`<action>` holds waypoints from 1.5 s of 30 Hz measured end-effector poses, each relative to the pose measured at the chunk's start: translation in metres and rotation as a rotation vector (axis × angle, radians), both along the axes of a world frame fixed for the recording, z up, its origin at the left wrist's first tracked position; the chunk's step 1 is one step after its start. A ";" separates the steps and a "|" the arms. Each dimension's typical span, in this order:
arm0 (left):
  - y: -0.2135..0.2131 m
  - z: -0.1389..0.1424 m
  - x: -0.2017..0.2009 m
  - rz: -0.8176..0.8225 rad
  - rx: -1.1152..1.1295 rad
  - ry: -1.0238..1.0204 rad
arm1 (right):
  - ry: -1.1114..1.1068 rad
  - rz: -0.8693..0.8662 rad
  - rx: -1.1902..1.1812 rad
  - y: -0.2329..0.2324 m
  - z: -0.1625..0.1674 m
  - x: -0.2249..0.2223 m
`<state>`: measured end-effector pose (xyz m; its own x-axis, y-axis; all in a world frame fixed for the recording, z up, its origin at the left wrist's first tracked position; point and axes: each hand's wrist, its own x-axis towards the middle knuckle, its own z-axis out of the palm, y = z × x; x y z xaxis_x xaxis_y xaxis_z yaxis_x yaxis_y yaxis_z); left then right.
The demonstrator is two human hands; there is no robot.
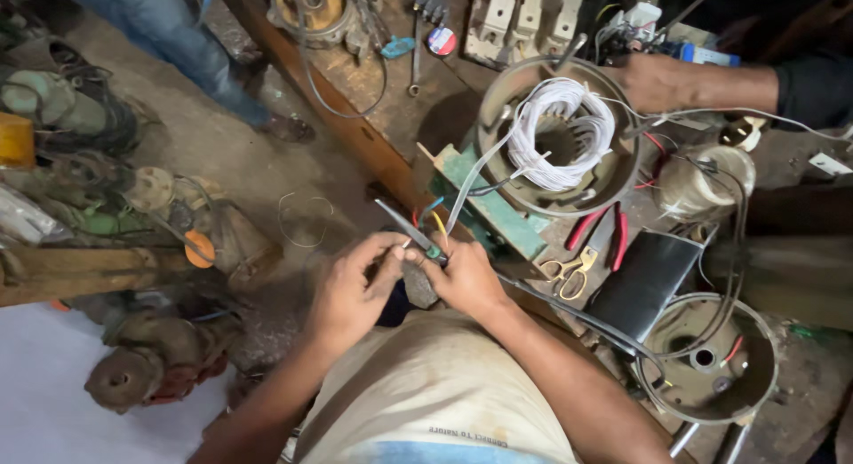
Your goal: The person strips insulation from a black cable, twists exposed wires, and secures the connection with electrical tape. They use pliers and scissors to cut and prepare the wires, then wrap the joint with tape.
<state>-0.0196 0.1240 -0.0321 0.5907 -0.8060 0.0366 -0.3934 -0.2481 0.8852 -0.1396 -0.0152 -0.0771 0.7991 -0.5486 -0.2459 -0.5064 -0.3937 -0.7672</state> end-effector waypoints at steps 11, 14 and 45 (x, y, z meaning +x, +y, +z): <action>0.007 0.000 0.031 0.007 0.161 -0.756 | 0.014 -0.079 0.116 -0.012 0.058 -0.172; -0.001 0.002 0.017 -0.005 -0.002 -0.563 | 0.298 -0.591 0.087 -0.023 0.042 -0.203; -0.088 0.001 0.022 -0.320 -0.442 -0.106 | -0.182 0.310 -0.697 -0.095 0.126 -0.035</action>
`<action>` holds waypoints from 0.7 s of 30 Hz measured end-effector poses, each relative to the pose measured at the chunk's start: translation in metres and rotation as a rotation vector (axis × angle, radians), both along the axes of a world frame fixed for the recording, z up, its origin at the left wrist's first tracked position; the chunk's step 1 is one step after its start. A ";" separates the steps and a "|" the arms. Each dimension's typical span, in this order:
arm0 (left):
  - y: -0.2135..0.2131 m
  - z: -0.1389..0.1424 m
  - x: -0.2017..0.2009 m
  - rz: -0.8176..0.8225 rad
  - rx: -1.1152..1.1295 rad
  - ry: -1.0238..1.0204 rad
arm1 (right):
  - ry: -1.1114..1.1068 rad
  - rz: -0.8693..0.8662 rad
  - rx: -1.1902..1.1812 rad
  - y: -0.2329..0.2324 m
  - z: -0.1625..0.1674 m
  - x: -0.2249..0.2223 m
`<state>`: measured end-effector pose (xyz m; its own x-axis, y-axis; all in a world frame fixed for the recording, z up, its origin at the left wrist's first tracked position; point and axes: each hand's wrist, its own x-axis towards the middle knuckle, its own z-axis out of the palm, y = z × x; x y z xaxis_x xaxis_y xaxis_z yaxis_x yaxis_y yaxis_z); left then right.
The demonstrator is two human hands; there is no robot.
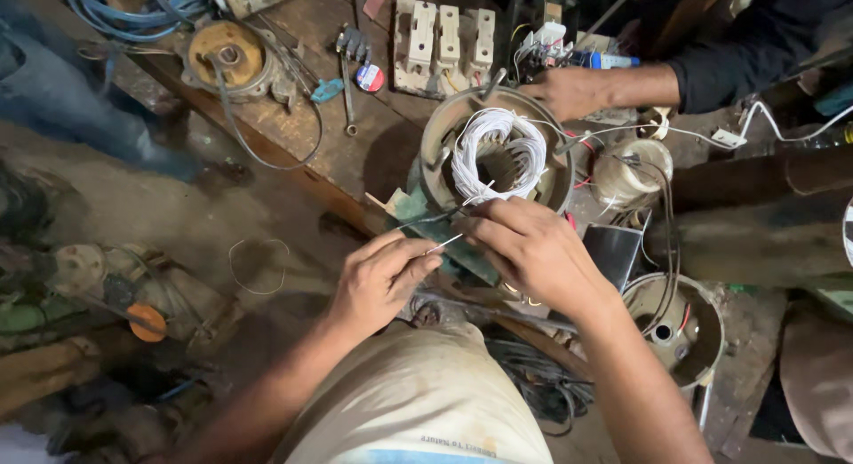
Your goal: The person strips insulation from a black cable, twists exposed wires, and secures the connection with electrical tape. They use pliers and scissors to cut and prepare the wires, then wrap the joint with tape.
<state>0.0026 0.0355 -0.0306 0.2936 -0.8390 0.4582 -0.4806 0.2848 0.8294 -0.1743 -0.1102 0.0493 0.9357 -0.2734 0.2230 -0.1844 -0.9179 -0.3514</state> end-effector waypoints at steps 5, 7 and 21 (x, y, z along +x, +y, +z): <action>-0.008 -0.015 -0.001 0.076 0.167 0.132 | -0.178 -0.179 0.205 0.022 -0.028 0.002; -0.009 -0.022 0.002 -0.010 0.163 0.294 | -0.226 -0.242 0.225 0.029 -0.038 0.007; 0.007 -0.030 0.020 -0.250 0.470 0.236 | -0.206 -0.457 0.203 0.059 -0.051 -0.002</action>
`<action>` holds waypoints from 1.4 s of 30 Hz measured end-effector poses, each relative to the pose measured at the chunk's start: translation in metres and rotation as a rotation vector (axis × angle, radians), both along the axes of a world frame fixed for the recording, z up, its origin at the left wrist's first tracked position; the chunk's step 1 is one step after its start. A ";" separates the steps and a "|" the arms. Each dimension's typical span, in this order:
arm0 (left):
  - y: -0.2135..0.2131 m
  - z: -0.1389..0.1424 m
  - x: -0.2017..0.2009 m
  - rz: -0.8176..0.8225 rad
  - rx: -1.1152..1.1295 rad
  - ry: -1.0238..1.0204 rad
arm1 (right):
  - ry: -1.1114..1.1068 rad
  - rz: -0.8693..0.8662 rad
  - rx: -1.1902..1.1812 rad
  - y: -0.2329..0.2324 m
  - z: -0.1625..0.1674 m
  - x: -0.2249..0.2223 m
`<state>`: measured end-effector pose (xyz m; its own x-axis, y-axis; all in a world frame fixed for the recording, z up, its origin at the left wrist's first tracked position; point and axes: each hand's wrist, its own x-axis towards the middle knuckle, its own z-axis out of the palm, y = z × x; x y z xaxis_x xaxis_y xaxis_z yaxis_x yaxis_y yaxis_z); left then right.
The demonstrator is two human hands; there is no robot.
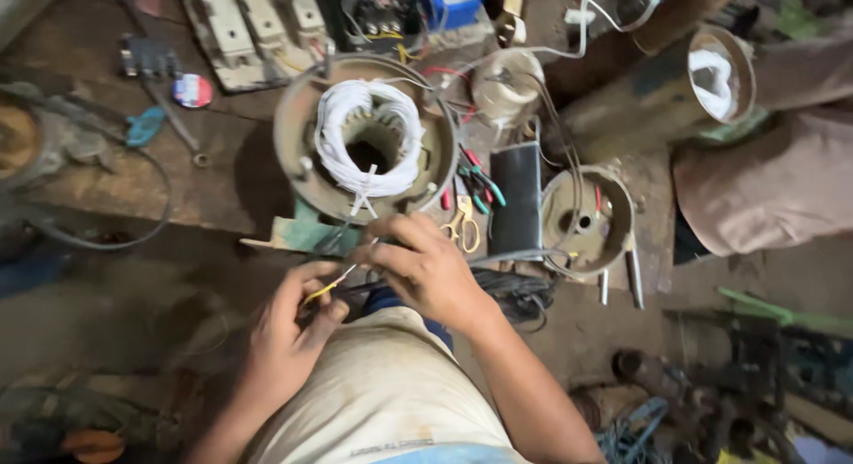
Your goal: The person strips insulation from a black cable, twists exposed wires, and secures the connection with electrical tape. They use pliers and scissors to cut and prepare the wires, then wrap the joint with tape.
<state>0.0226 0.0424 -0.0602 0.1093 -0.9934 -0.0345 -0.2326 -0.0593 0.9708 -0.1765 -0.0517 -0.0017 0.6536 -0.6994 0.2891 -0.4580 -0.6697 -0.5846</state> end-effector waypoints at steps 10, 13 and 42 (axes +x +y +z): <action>0.026 0.001 0.011 0.051 -0.087 -0.209 | 0.231 -0.584 0.318 -0.002 -0.066 -0.092; 0.023 -0.004 0.006 0.043 -0.099 -0.167 | 0.341 -0.707 -0.080 -0.028 -0.091 -0.108; 0.045 0.003 -0.082 0.345 -0.004 -0.148 | -0.778 -0.781 0.065 -0.060 -0.054 -0.333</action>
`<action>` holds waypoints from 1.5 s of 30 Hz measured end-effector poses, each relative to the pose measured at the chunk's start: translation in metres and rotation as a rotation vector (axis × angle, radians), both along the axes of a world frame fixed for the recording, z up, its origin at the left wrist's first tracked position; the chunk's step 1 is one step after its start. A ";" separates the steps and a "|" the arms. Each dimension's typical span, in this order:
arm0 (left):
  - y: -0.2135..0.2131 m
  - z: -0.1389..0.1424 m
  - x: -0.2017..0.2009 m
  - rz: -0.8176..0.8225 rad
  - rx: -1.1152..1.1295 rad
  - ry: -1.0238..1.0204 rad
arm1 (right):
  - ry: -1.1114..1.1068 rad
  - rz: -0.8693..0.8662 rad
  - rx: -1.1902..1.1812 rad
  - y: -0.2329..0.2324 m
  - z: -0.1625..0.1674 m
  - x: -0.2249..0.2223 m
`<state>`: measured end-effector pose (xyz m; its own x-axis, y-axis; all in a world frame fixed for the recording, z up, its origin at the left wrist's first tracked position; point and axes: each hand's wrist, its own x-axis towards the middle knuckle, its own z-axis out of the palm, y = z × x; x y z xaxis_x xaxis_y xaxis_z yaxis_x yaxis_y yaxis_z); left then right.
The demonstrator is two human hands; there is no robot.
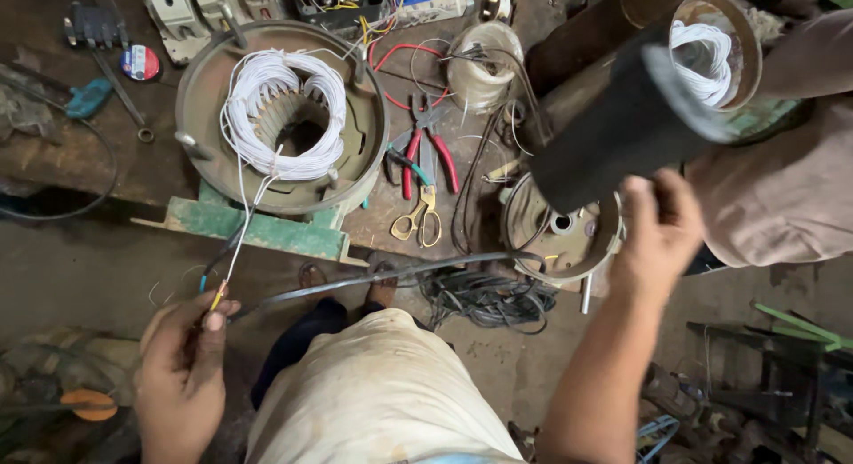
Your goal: The person strips insulation from a black cable, twists exposed wires, and secures the connection with electrical tape. They use pliers and scissors to cut and prepare the wires, then wrap the joint with tape.
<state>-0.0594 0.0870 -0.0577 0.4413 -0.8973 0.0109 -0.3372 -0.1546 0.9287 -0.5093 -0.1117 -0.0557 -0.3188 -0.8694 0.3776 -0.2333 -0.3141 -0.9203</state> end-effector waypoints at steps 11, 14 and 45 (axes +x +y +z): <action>0.013 0.006 -0.028 0.086 -0.052 -0.023 | -0.073 0.164 0.130 0.018 0.017 -0.048; 0.011 0.010 -0.031 0.104 -0.003 -0.050 | 0.042 0.191 0.211 -0.007 -0.003 -0.036; 0.004 -0.030 0.025 -0.032 0.125 0.273 | 1.033 -0.222 0.353 0.053 -0.060 -0.023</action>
<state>-0.0341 0.0908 -0.0878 0.3840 -0.8977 -0.2159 -0.0839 -0.2668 0.9601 -0.5326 -0.0590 -0.1156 -0.1564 -0.9429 0.2941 -0.9570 0.0710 -0.2812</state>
